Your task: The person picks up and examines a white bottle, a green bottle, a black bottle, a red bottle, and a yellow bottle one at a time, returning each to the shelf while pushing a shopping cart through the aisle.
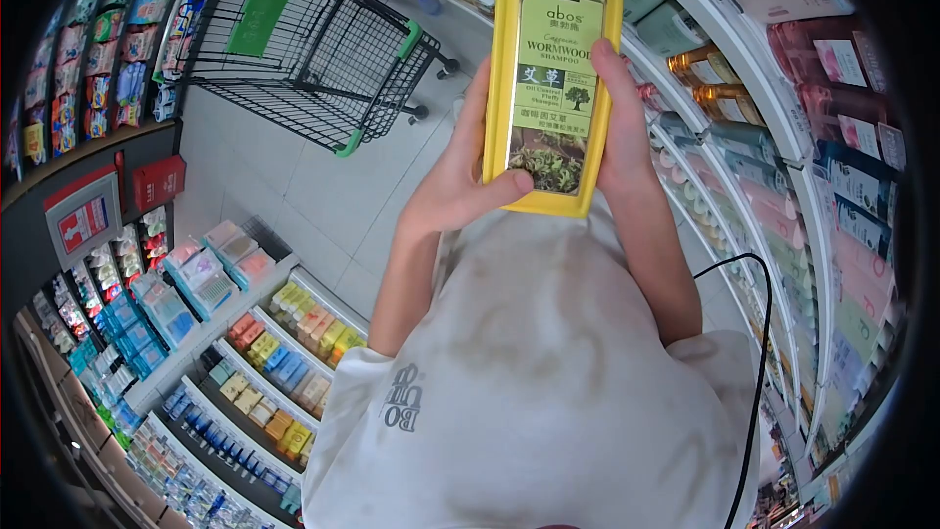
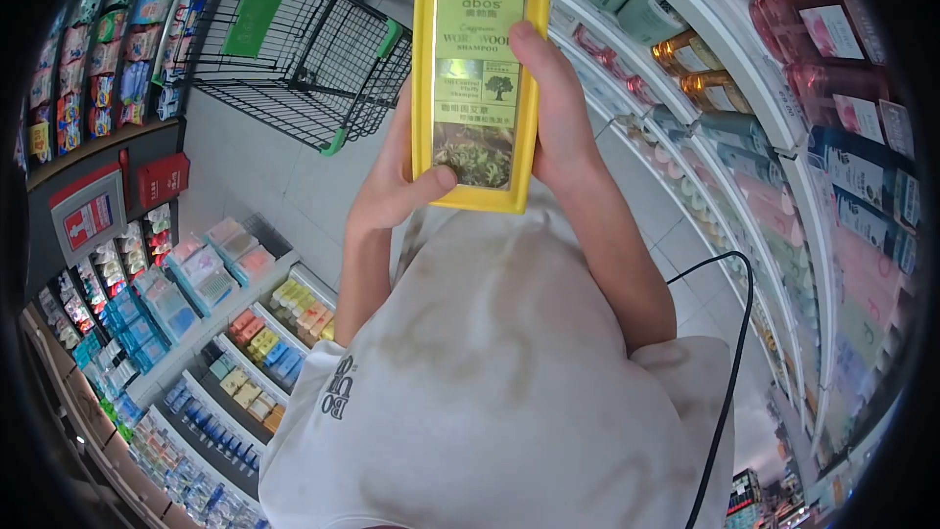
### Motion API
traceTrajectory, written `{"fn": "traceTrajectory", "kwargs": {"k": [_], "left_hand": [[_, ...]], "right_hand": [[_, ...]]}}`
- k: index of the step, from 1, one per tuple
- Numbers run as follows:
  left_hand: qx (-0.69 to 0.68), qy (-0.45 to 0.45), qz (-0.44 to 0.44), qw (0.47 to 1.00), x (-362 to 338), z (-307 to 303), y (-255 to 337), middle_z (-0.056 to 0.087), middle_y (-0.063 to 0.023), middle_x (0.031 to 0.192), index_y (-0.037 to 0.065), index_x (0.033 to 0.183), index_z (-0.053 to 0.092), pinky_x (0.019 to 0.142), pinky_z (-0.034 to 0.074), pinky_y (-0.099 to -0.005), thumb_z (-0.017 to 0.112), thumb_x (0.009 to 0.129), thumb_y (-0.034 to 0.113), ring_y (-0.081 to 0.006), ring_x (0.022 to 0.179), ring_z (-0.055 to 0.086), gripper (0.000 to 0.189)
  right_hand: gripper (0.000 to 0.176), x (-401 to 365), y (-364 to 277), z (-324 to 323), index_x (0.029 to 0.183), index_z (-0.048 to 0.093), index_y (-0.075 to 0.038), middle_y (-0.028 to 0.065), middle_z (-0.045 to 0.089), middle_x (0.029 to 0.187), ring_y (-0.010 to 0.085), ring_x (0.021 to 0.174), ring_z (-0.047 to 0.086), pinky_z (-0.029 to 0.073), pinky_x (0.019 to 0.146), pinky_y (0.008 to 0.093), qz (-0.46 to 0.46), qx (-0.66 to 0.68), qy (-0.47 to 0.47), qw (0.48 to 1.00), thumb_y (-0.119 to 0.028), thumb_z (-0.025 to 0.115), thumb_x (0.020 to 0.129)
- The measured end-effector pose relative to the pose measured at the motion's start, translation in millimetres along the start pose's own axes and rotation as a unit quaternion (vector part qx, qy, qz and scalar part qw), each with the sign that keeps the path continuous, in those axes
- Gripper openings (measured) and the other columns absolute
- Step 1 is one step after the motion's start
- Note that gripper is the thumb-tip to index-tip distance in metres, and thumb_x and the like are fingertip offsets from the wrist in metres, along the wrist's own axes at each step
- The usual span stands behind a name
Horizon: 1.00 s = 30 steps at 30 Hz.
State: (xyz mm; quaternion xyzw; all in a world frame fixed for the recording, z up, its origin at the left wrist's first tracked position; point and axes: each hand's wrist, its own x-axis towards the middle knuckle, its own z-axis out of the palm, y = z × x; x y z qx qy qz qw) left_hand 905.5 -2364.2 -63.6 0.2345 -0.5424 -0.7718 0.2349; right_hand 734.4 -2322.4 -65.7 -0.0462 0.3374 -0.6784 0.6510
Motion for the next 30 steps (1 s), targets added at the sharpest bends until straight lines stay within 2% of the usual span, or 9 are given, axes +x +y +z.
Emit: {"fn": "traceTrajectory", "kwargs": {"k": [8, 20, 25, 28, 30], "left_hand": [[0.011, -0.028, -0.017, 0.999, 0, -1, -1, 0.019, -0.0173, 0.154, 0.003, 0.152, -0.008, 0.114, 0.022, -0.0362, 0.085, 0.065, 0.021, -0.0259, 0.143, 0.020, 0.129], [-0.002, -0.051, -0.046, 0.998, 6, -13, -5, 0.014, -0.0152, 0.156, 0.005, 0.151, -0.012, 0.114, 0.023, -0.0367, 0.089, 0.059, 0.019, -0.0249, 0.144, 0.019, 0.137], [0.024, -0.073, -0.030, 0.997, 12, -26, -3, 0.012, -0.0151, 0.157, 0.004, 0.151, -0.013, 0.115, 0.022, -0.0369, 0.091, 0.056, 0.021, -0.0249, 0.145, 0.016, 0.141], [0.041, -0.086, -0.021, 0.995, 16, -38, -2, 0.011, -0.0157, 0.158, 0.004, 0.151, -0.014, 0.115, 0.022, -0.0369, 0.091, 0.056, 0.022, -0.0245, 0.145, 0.015, 0.142], [0.046, -0.092, -0.018, 0.995, 19, -49, -1, 0.010, -0.0159, 0.158, 0.004, 0.150, -0.014, 0.115, 0.022, -0.0368, 0.091, 0.056, 0.022, -0.0243, 0.145, 0.014, 0.142]], "right_hand": [[0.052, -4, -4, 3, 0.131, 0.047, -0.001, 0.0132, 0.060, 0.118, 0.0198, 0.103, 0.062, 0.052, 0.087, 0.0326, 0.003, -0.001, -0.024, 1.000, -0.040, 0.052, 0.096], [0.052, 3, -1, 4, 0.131, 0.047, 0.000, 0.0138, 0.061, 0.117, 0.0202, 0.102, 0.063, 0.054, 0.085, 0.0326, -0.013, -0.025, 0.006, 1.000, -0.039, 0.053, 0.096], [0.052, 11, -3, 12, 0.130, 0.047, 0.000, 0.0135, 0.061, 0.117, 0.0202, 0.102, 0.063, 0.054, 0.085, 0.0323, -0.016, -0.021, 0.002, 1.000, -0.038, 0.053, 0.096], [0.051, 20, 1, 16, 0.130, 0.047, 0.000, 0.0134, 0.061, 0.117, 0.0202, 0.102, 0.063, 0.054, 0.085, 0.0327, -0.009, 0.009, -0.025, 1.000, -0.038, 0.053, 0.096], [0.050, 28, 5, 23, 0.130, 0.047, 0.000, 0.0136, 0.061, 0.118, 0.0211, 0.103, 0.063, 0.054, 0.086, 0.0340, 0.017, 0.034, 0.006, 0.999, -0.037, 0.052, 0.096]]}}
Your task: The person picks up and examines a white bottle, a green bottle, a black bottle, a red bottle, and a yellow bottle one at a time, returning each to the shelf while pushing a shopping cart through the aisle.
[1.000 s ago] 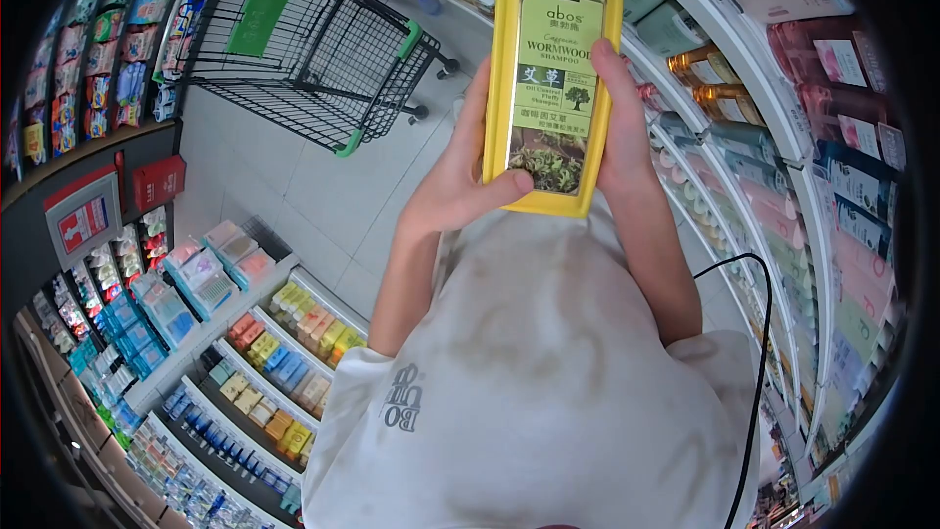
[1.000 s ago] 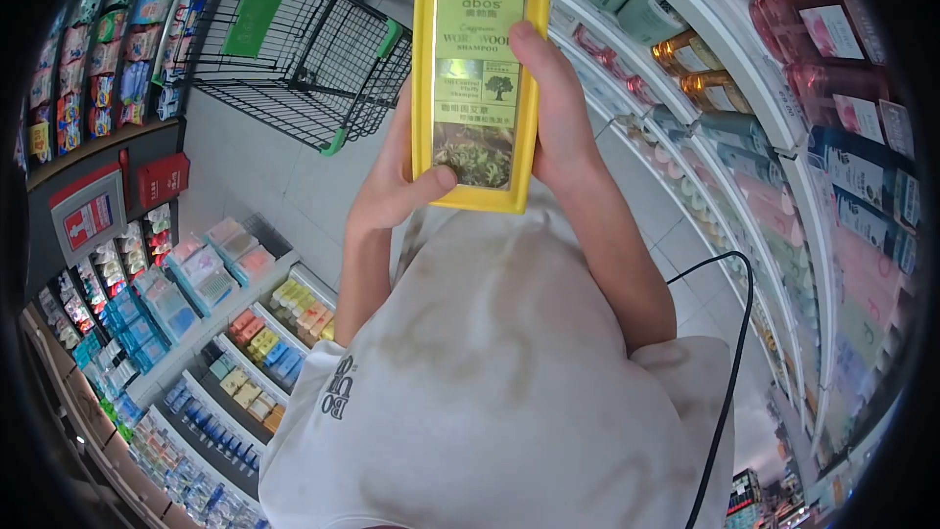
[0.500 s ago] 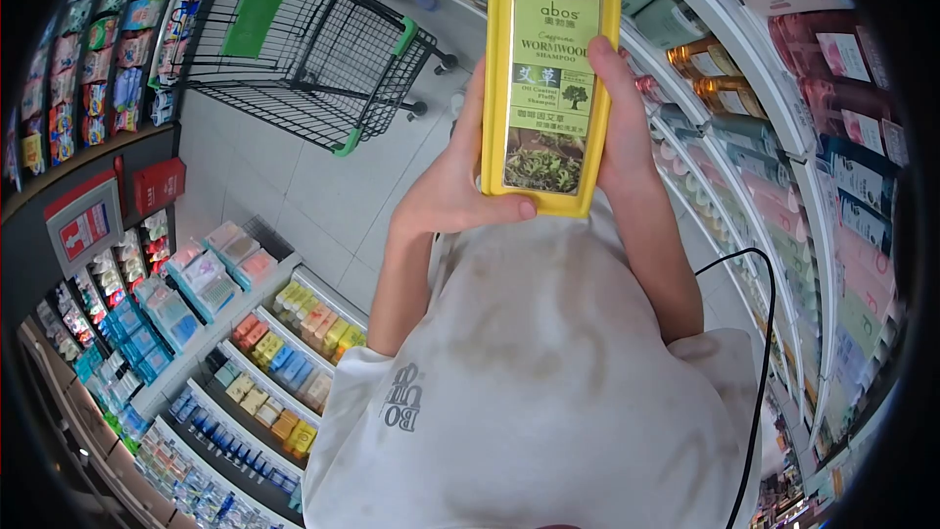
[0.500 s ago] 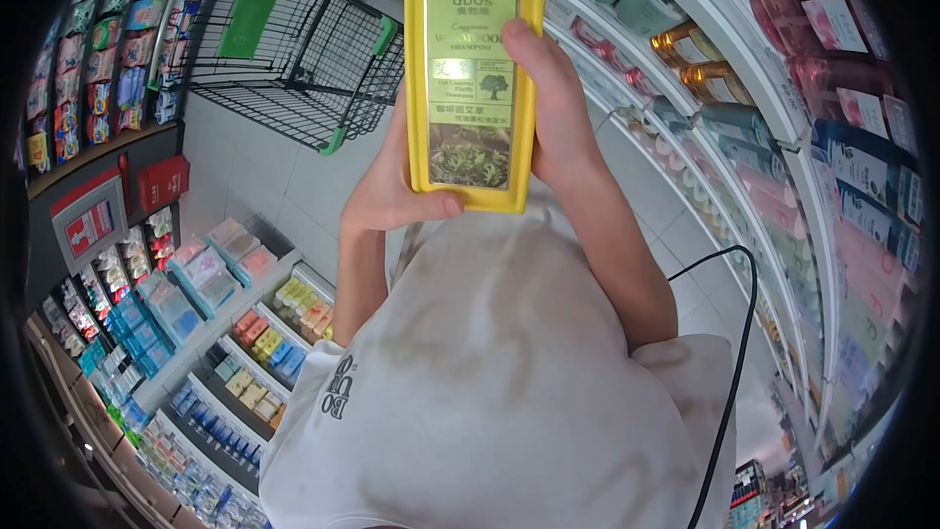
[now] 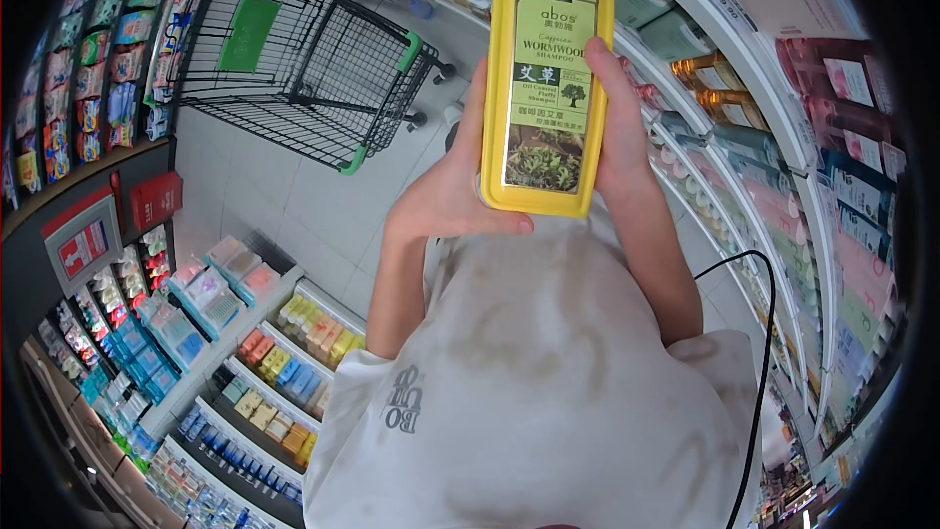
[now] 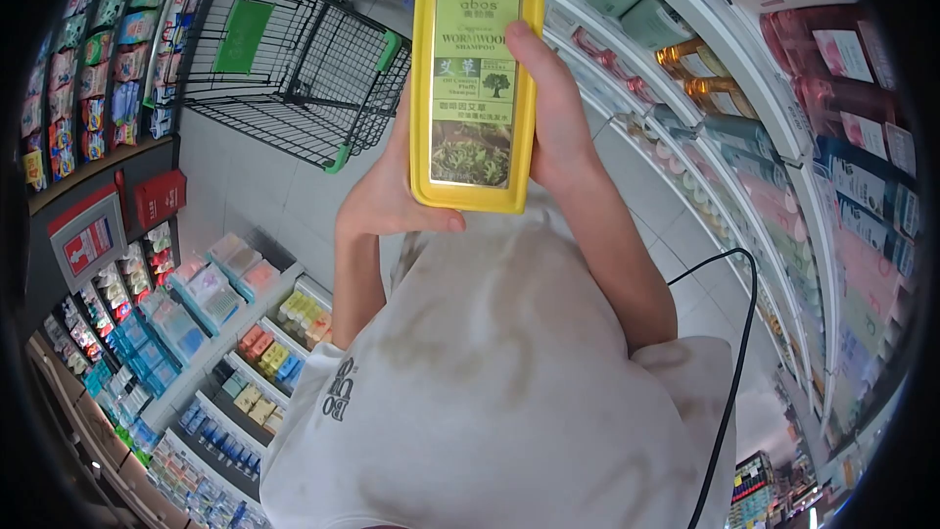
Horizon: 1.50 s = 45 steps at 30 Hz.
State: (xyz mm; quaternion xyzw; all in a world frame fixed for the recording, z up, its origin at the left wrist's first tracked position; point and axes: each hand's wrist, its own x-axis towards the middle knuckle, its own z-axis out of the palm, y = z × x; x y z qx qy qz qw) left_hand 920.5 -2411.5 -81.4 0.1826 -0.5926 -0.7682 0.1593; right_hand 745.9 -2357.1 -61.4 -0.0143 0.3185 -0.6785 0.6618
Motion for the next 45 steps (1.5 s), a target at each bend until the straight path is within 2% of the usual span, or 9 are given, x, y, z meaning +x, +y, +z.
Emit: {"fn": "traceTrajectory", "kwargs": {"k": [9, 12, 17, 25, 29, 35, 38, 42, 45], "left_hand": [[0.064, 0.041, -0.024, 0.997, 3, -55, 9, 0.018, -0.0166, 0.156, 0.002, 0.150, -0.013, 0.114, 0.025, -0.0347, 0.088, 0.054, 0.006, -0.0252, 0.143, 0.023, 0.140], [0.060, 0.054, -0.018, 0.997, 2, -80, 12, 0.019, -0.0170, 0.155, 0.002, 0.150, -0.013, 0.113, 0.025, -0.0348, 0.090, 0.057, 0.011, -0.0250, 0.143, 0.023, 0.139], [0.053, 0.057, -0.026, 0.997, 1, -120, 17, 0.017, -0.0189, 0.156, 0.000, 0.150, -0.010, 0.114, 0.023, -0.0354, 0.088, 0.066, 0.033, -0.0259, 0.143, 0.022, 0.133], [0.152, 0.046, -0.027, 0.987, 1, -153, 22, 0.017, -0.0216, 0.155, -0.001, 0.151, -0.004, 0.116, 0.016, -0.0366, 0.085, 0.069, 0.034, -0.0300, 0.145, 0.019, 0.125], [0.183, 0.055, -0.027, 0.981, 1, -152, 21, 0.020, -0.0223, 0.154, -0.002, 0.151, 0.001, 0.117, 0.016, -0.0376, 0.083, 0.070, 0.028, -0.0316, 0.144, 0.020, 0.119], [0.127, 0.082, -0.025, 0.988, 2, -127, 21, 0.021, -0.0174, 0.156, -0.003, 0.151, 0.010, 0.117, 0.016, -0.0402, 0.087, 0.065, 0.033, -0.0274, 0.145, 0.020, 0.120], [0.122, 0.089, -0.019, 0.988, 1, -109, 24, 0.025, -0.0192, 0.154, -0.003, 0.151, 0.007, 0.116, 0.019, -0.0365, 0.085, 0.069, 0.024, -0.0273, 0.143, 0.023, 0.116], [0.115, 0.098, 0.009, 0.988, -2, -82, 19, 0.024, -0.0175, 0.154, -0.002, 0.151, 0.005, 0.115, 0.021, -0.0362, 0.085, 0.069, 0.024, -0.0257, 0.143, 0.023, 0.118], [0.054, 0.111, 0.005, 0.992, -5, -59, 13, 0.022, -0.0171, 0.155, -0.002, 0.151, 0.003, 0.115, 0.021, -0.0366, 0.085, 0.069, 0.020, -0.0253, 0.144, 0.022, 0.118]], "right_hand": [[0.051, 54, 26, 31, 0.131, 0.047, -0.001, 0.0146, 0.061, 0.119, 0.0239, 0.105, 0.063, 0.052, 0.089, 0.0365, 0.046, 0.012, 0.082, 0.995, -0.037, 0.052, 0.096], [0.051, 77, 36, 42, 0.131, 0.047, -0.002, 0.0149, 0.061, 0.118, 0.0243, 0.105, 0.063, 0.052, 0.089, 0.0366, 0.054, 0.007, 0.097, 0.994, -0.038, 0.052, 0.096], [0.052, 111, 55, 52, 0.133, 0.045, -0.002, 0.0148, 0.059, 0.121, 0.0241, 0.108, 0.061, 0.051, 0.091, 0.0370, 0.062, 0.011, 0.128, 0.990, -0.039, 0.049, 0.097], [0.048, 135, 64, 65, 0.131, 0.048, -0.003, 0.0143, 0.062, 0.118, 0.0255, 0.102, 0.064, 0.054, 0.088, 0.0380, 0.097, 0.074, 0.152, 0.981, -0.039, 0.045, 0.099], [0.049, 140, 71, 44, 0.132, 0.047, -0.003, 0.0145, 0.061, 0.119, 0.0253, 0.103, 0.064, 0.054, 0.088, 0.0387, 0.073, 0.059, 0.144, 0.985, -0.039, 0.043, 0.100], [0.049, 120, 64, 46, 0.131, 0.047, -0.003, 0.0144, 0.061, 0.119, 0.0247, 0.104, 0.064, 0.054, 0.089, 0.0391, 0.067, 0.085, 0.139, 0.984, -0.040, 0.044, 0.099], [0.048, 105, 58, 42, 0.130, 0.047, -0.003, 0.0142, 0.061, 0.118, 0.0244, 0.103, 0.064, 0.053, 0.089, 0.0388, 0.043, 0.076, 0.143, 0.986, -0.039, 0.046, 0.099], [0.052, 82, 44, 42, 0.134, 0.043, -0.004, 0.0137, 0.056, 0.123, 0.0235, 0.111, 0.058, 0.049, 0.093, 0.0377, 0.021, 0.056, 0.109, 0.992, -0.040, 0.049, 0.098], [0.048, 61, 30, 42, 0.131, 0.047, -0.003, 0.0135, 0.059, 0.121, 0.0236, 0.107, 0.061, 0.051, 0.091, 0.0375, 0.006, 0.054, 0.091, 0.994, -0.036, 0.053, 0.097]]}}
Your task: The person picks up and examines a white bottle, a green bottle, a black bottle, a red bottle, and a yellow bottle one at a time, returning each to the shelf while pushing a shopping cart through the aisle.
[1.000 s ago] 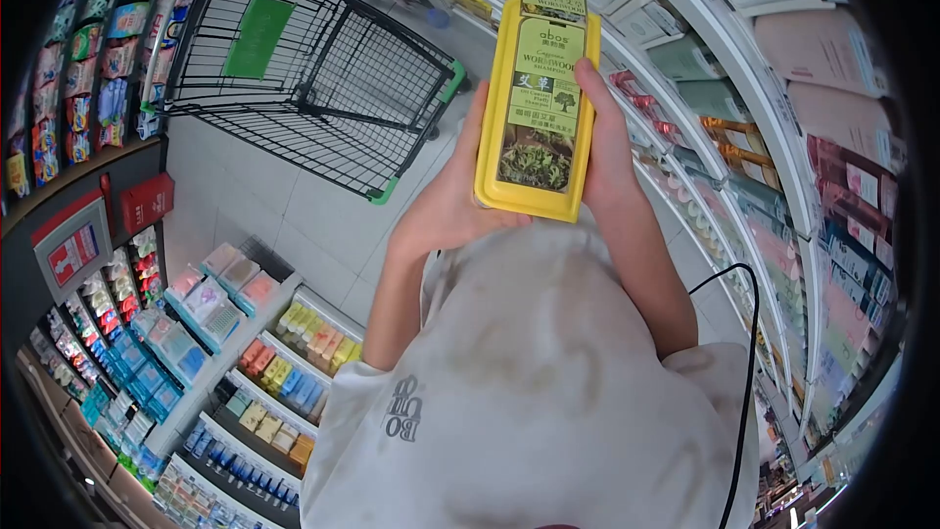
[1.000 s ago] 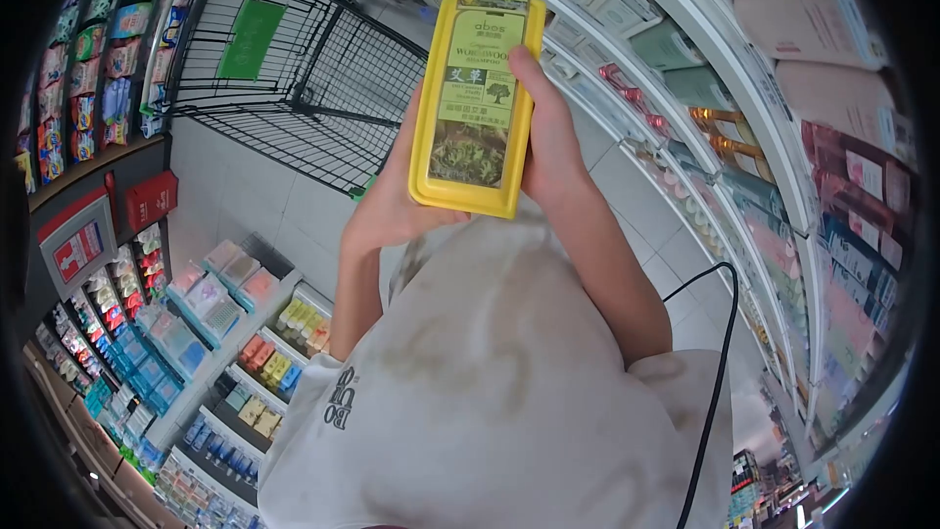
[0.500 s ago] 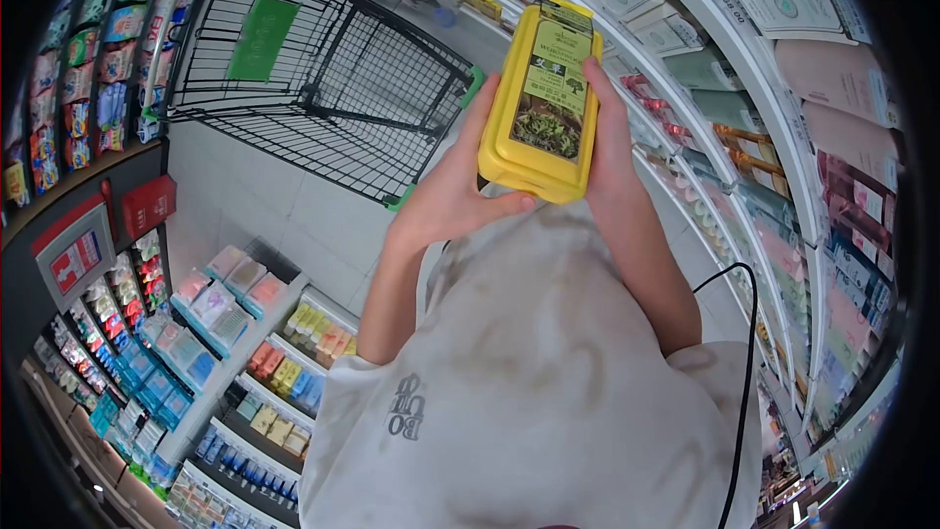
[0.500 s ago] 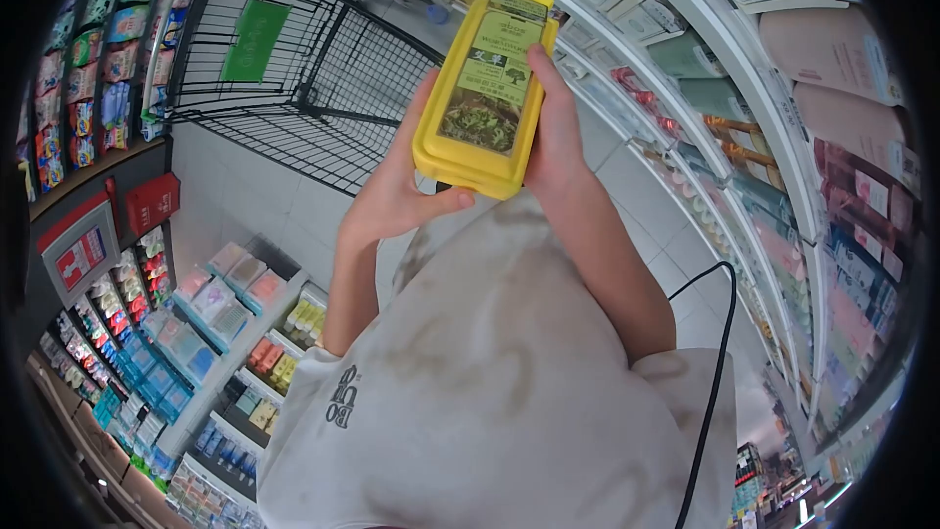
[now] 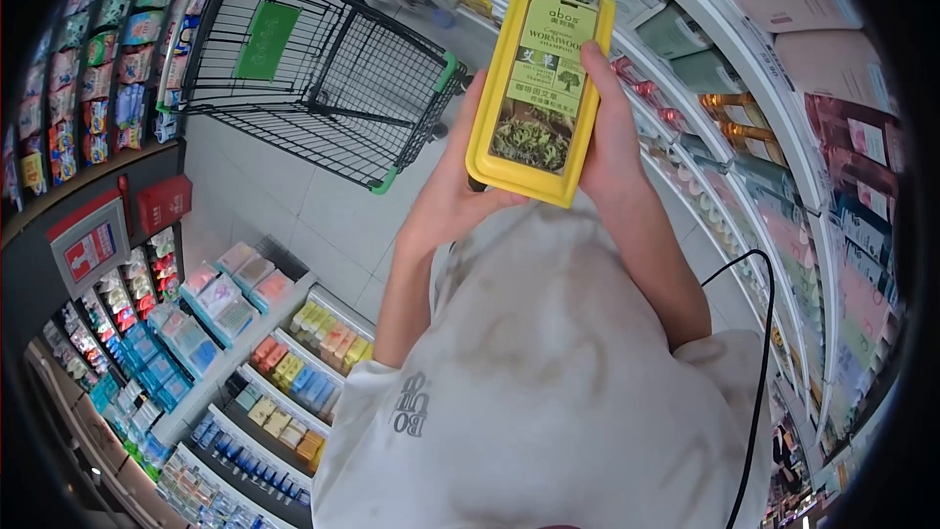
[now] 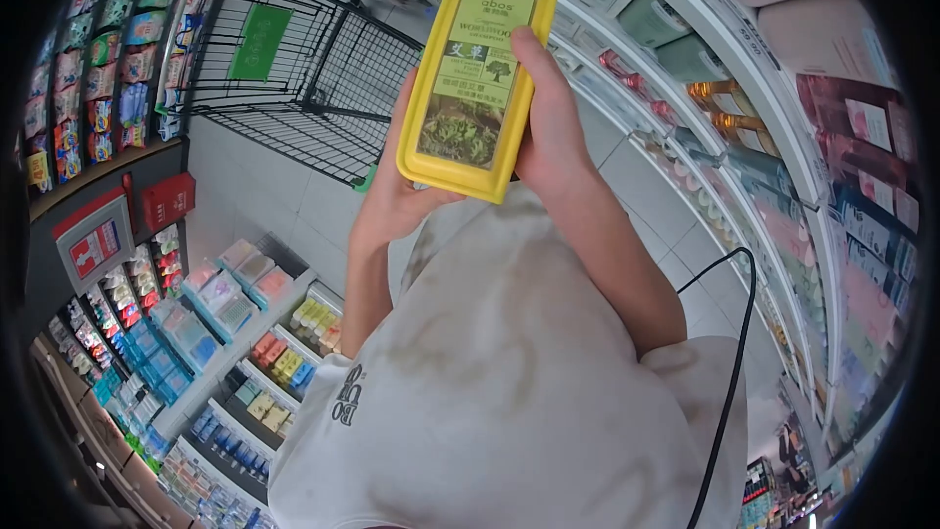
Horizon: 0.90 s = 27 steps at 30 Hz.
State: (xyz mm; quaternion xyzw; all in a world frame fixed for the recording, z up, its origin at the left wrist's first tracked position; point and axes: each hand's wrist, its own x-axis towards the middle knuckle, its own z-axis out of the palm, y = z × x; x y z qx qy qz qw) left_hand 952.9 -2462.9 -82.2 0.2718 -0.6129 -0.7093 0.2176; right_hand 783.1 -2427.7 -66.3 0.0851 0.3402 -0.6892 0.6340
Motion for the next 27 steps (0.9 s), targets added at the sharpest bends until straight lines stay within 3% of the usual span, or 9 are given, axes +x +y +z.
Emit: {"fn": "traceTrajectory", "kwargs": {"k": [8, 12, 14, 15, 17, 20, 22, 24, 27], "left_hand": [[0.039, 0.053, 0.027, 0.997, -23, 40, -21, 0.023, -0.0161, 0.156, 0.002, 0.153, -0.001, 0.114, 0.023, -0.0368, 0.075, 0.074, -0.002, -0.0238, 0.143, 0.024, 0.109], [-0.034, 0.022, -0.011, 0.999, -40, 47, -11, 0.031, -0.0169, 0.152, 0.006, 0.153, -0.001, 0.113, 0.024, -0.0405, 0.078, 0.071, 0.001, -0.0273, 0.140, 0.032, 0.114], [-0.109, 0.006, 0.064, 0.992, -44, 53, -10, 0.038, -0.0165, 0.148, 0.008, 0.154, 0.000, 0.112, 0.024, -0.0442, 0.083, 0.073, 0.026, -0.0304, 0.136, 0.038, 0.117], [-0.107, 0.008, 0.067, 0.992, -42, 56, -9, 0.038, -0.0165, 0.148, 0.008, 0.154, 0.000, 0.112, 0.024, -0.0442, 0.083, 0.073, 0.026, -0.0304, 0.136, 0.038, 0.117], [-0.187, 0.054, -0.002, 0.981, -36, 64, -2, 0.036, -0.0170, 0.149, 0.007, 0.153, 0.001, 0.113, 0.023, -0.0464, 0.076, 0.071, 0.060, -0.0314, 0.137, 0.036, 0.123], [-0.241, 0.040, -0.085, 0.966, -37, 66, -27, 0.035, -0.0179, 0.149, 0.006, 0.153, 0.002, 0.112, 0.026, -0.0458, 0.065, 0.068, 0.077, -0.0307, 0.138, 0.034, 0.127], [-0.306, -0.006, -0.103, 0.946, -39, 65, -48, 0.034, -0.0186, 0.149, 0.004, 0.152, 0.010, 0.111, 0.030, -0.0449, 0.065, 0.067, 0.078, -0.0301, 0.138, 0.034, 0.125], [-0.324, -0.076, -0.111, 0.937, -36, 67, -47, 0.036, -0.0177, 0.148, 0.002, 0.150, 0.020, 0.109, 0.034, -0.0430, 0.071, 0.067, 0.071, -0.0282, 0.136, 0.036, 0.119], [-0.241, -0.120, -0.120, 0.956, -32, 56, -32, 0.038, -0.0170, 0.146, 0.001, 0.147, 0.028, 0.106, 0.036, -0.0419, 0.079, 0.067, 0.060, -0.0268, 0.134, 0.038, 0.112]], "right_hand": [[0.047, -26, -26, -29, 0.132, 0.045, -0.001, 0.0121, 0.058, 0.119, 0.0213, 0.109, 0.059, 0.049, 0.092, 0.0365, -0.039, -0.081, -0.044, 0.995, -0.029, 0.055, 0.096], [0.046, -33, -31, -37, 0.131, 0.045, 0.000, 0.0125, 0.060, 0.117, 0.0223, 0.106, 0.061, 0.051, 0.090, 0.0367, -0.029, -0.072, -0.112, 0.991, -0.028, 0.054, 0.096], [0.045, -34, -33, -44, 0.131, 0.046, -0.001, 0.0127, 0.061, 0.117, 0.0230, 0.104, 0.063, 0.053, 0.088, 0.0371, -0.027, -0.082, -0.120, 0.989, -0.029, 0.052, 0.097], [0.045, -34, -33, -47, 0.132, 0.046, -0.002, 0.0131, 0.061, 0.119, 0.0237, 0.106, 0.063, 0.053, 0.089, 0.0377, -0.023, -0.062, -0.133, 0.989, -0.032, 0.050, 0.098], [0.046, -31, -34, -54, 0.132, 0.046, -0.003, 0.0136, 0.060, 0.120, 0.0243, 0.107, 0.062, 0.053, 0.090, 0.0383, -0.017, -0.042, -0.151, 0.988, -0.035, 0.048, 0.098], [0.050, -25, -36, -59, 0.135, 0.045, -0.005, 0.0135, 0.058, 0.127, 0.0256, 0.112, 0.061, 0.053, 0.092, 0.0397, 0.005, -0.003, -0.267, 0.964, -0.040, 0.044, 0.099], [0.054, -25, -33, -59, 0.136, 0.044, -0.006, 0.0128, 0.058, 0.129, 0.0261, 0.113, 0.061, 0.052, 0.092, 0.0405, 0.022, 0.038, -0.335, 0.941, -0.044, 0.044, 0.098], [0.056, -24, -31, -58, 0.136, 0.044, -0.006, 0.0116, 0.058, 0.129, 0.0258, 0.112, 0.061, 0.052, 0.093, 0.0406, 0.018, 0.038, -0.328, 0.944, -0.046, 0.044, 0.098], [0.063, -18, -34, -63, 0.137, 0.042, -0.004, 0.0103, 0.057, 0.129, 0.0213, 0.113, 0.060, 0.052, 0.093, 0.0349, -0.009, -0.069, -0.360, 0.930, -0.045, 0.057, 0.092]]}}
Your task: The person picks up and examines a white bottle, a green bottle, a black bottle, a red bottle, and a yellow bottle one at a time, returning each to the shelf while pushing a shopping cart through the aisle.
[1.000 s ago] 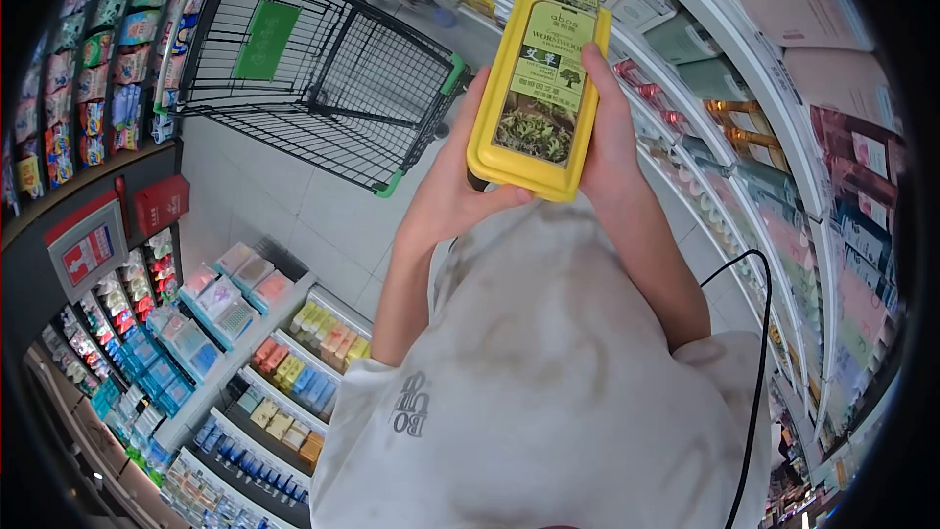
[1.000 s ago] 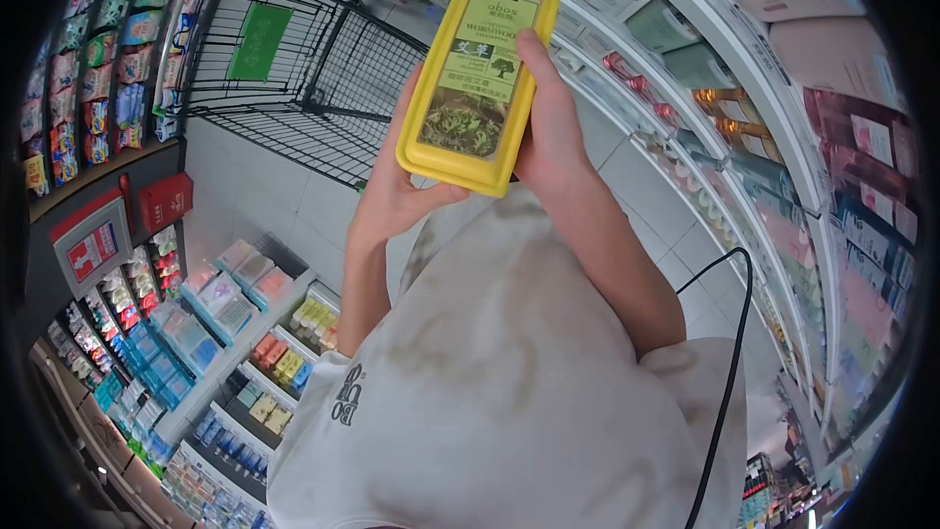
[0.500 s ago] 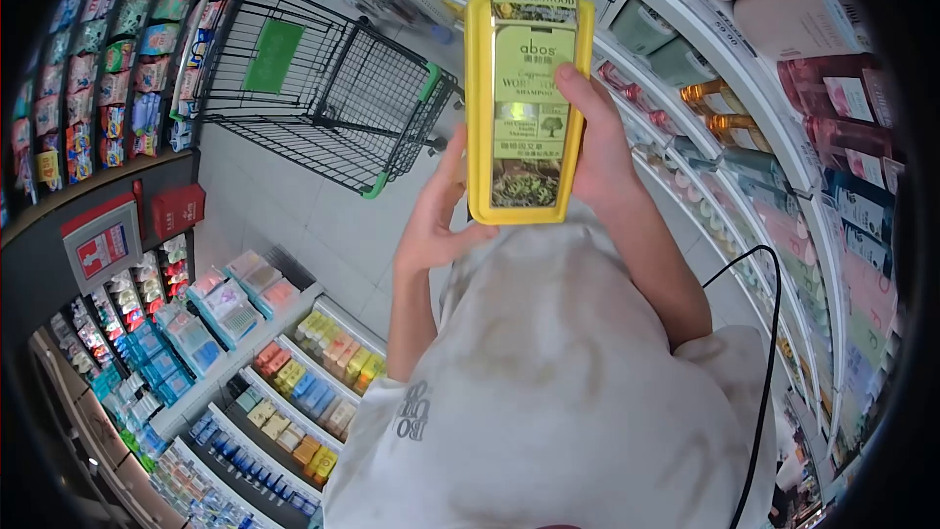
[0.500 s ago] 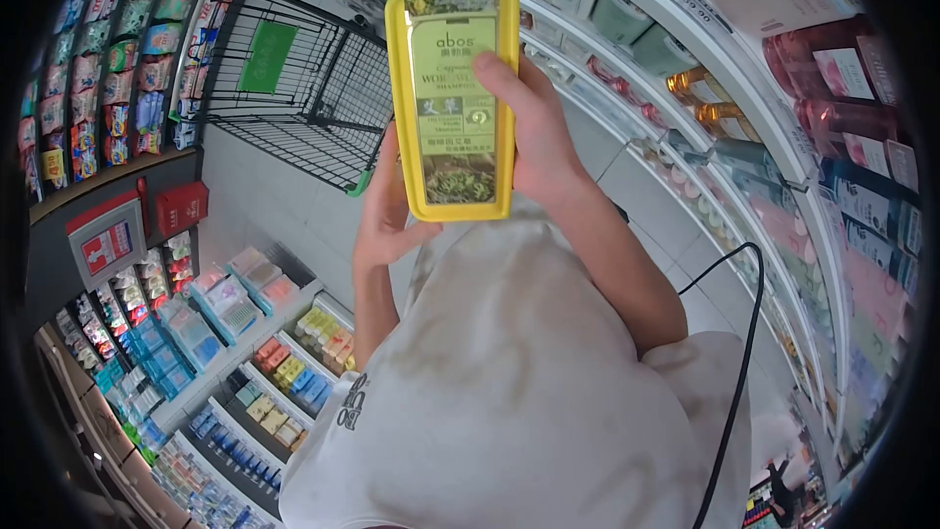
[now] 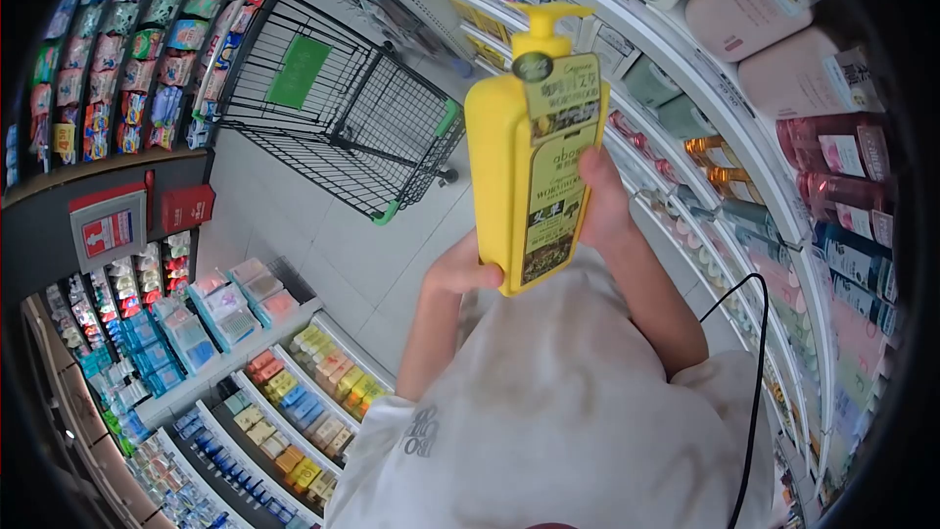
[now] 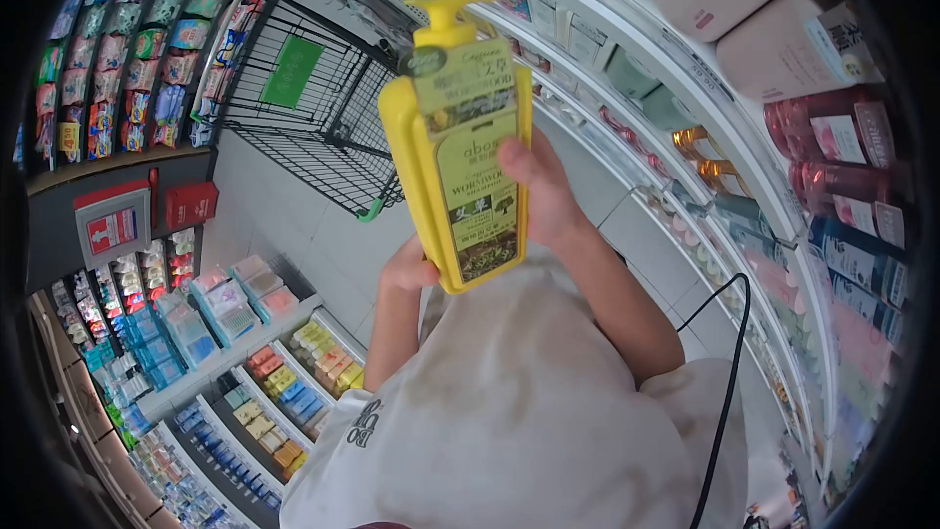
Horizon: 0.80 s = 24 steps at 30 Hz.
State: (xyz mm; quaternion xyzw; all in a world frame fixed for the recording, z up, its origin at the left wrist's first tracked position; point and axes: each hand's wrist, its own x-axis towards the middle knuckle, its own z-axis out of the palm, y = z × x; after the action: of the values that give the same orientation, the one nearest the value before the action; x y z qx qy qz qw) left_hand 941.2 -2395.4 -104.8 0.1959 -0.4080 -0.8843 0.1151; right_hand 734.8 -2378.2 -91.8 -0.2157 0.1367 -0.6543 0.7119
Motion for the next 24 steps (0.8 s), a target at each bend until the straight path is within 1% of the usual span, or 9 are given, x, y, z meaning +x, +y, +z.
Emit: {"fn": "traceTrajectory", "kwargs": {"k": [3, 4, 5, 7, 9, 14, 20, 22, 24], "left_hand": [[-0.004, 0.011, -0.019, 1.000, -4, -1, 5, 0.040, -0.0168, 0.144, 0.000, 0.146, 0.029, 0.105, 0.038, -0.0412, 0.084, 0.067, 0.048, -0.0263, 0.132, 0.040, 0.108], [-0.005, 0.012, -0.018, 1.000, -5, -2, 7, 0.040, -0.0168, 0.144, 0.000, 0.146, 0.029, 0.105, 0.038, -0.0412, 0.084, 0.067, 0.048, -0.0263, 0.132, 0.040, 0.108], [0.032, 0.021, 0.002, 0.999, -5, -2, 8, 0.039, -0.0158, 0.144, 0.000, 0.146, 0.028, 0.105, 0.037, -0.0402, 0.084, 0.068, 0.045, -0.0259, 0.131, 0.040, 0.106], [0.067, 0.031, 0.021, 0.997, -6, 1, 9, 0.039, -0.0148, 0.144, 0.000, 0.147, 0.027, 0.105, 0.037, -0.0392, 0.084, 0.069, 0.041, -0.0255, 0.131, 0.040, 0.105], [0.157, 0.148, 0.020, 0.976, -5, 5, 14, 0.047, -0.0129, 0.135, -0.001, 0.144, 0.031, 0.102, 0.039, -0.0381, 0.084, 0.070, 0.042, -0.0247, 0.123, 0.046, 0.101], [0.161, 0.198, 0.026, 0.967, -2, -2, 39, 0.037, -0.0124, 0.143, 0.001, 0.150, 0.017, 0.107, 0.031, -0.0353, 0.083, 0.071, 0.030, -0.0227, 0.130, 0.039, 0.107], [0.267, 0.242, 0.022, 0.933, -22, -24, 63, 0.039, -0.0150, 0.140, 0.004, 0.152, 0.012, 0.104, 0.038, -0.0352, 0.082, 0.070, 0.023, -0.0270, 0.128, 0.041, 0.109], [0.260, 0.240, 0.011, 0.935, -30, -36, 78, 0.039, -0.0154, 0.140, 0.006, 0.153, 0.012, 0.102, 0.040, -0.0348, 0.082, 0.070, 0.022, -0.0282, 0.128, 0.042, 0.109], [0.280, 0.169, 0.004, 0.945, -40, -52, 90, 0.038, -0.0153, 0.140, 0.008, 0.153, 0.012, 0.098, 0.044, -0.0331, 0.080, 0.072, 0.021, -0.0288, 0.129, 0.041, 0.107]], "right_hand": [[0.068, 2, 3, 5, 0.137, 0.039, -0.002, 0.0095, 0.056, 0.129, 0.0190, 0.113, 0.060, 0.052, 0.091, 0.0326, 0.015, -0.085, 0.048, 0.995, -0.044, 0.063, 0.089], [0.068, 7, -1, 10, 0.139, 0.034, 0.001, 0.0089, 0.054, 0.125, 0.0143, 0.112, 0.055, 0.046, 0.095, 0.0300, 0.019, -0.057, 0.039, 0.997, -0.033, 0.066, 0.089], [0.068, 15, -7, 14, 0.139, 0.034, 0.001, 0.0089, 0.054, 0.125, 0.0143, 0.112, 0.055, 0.046, 0.095, 0.0300, 0.021, -0.057, 0.039, 0.997, -0.033, 0.066, 0.089], [0.070, 30, -14, 20, 0.140, 0.033, 0.001, 0.0089, 0.051, 0.127, 0.0157, 0.117, 0.050, 0.041, 0.100, 0.0317, -0.041, -0.247, 0.046, 0.967, -0.027, 0.068, 0.087], [0.072, 39, -14, 18, 0.141, 0.031, 0.001, 0.0090, 0.049, 0.128, 0.0167, 0.118, 0.048, 0.039, 0.101, 0.0323, -0.020, -0.252, 0.073, 0.965, -0.024, 0.069, 0.085], [0.079, 61, 8, 23, 0.144, 0.026, 0.000, 0.0093, 0.047, 0.129, 0.0189, 0.120, 0.045, 0.037, 0.102, 0.0333, -0.028, -0.267, 0.156, 0.950, -0.021, 0.070, 0.083], [0.083, 88, 35, 24, 0.144, 0.026, -0.003, 0.0121, 0.048, 0.127, 0.0222, 0.116, 0.050, 0.041, 0.099, 0.0353, 0.060, -0.221, 0.191, 0.955, -0.030, 0.073, 0.082], [0.090, 98, 41, 17, 0.144, 0.025, -0.004, 0.0157, 0.048, 0.130, 0.0260, 0.116, 0.051, 0.044, 0.098, 0.0389, 0.096, -0.046, 0.190, 0.976, -0.045, 0.073, 0.080], [0.093, 114, 40, 19, 0.146, 0.024, -0.005, 0.0177, 0.045, 0.135, 0.0284, 0.119, 0.050, 0.043, 0.099, 0.0407, 0.102, -0.008, 0.145, 0.984, -0.054, 0.067, 0.080]]}}
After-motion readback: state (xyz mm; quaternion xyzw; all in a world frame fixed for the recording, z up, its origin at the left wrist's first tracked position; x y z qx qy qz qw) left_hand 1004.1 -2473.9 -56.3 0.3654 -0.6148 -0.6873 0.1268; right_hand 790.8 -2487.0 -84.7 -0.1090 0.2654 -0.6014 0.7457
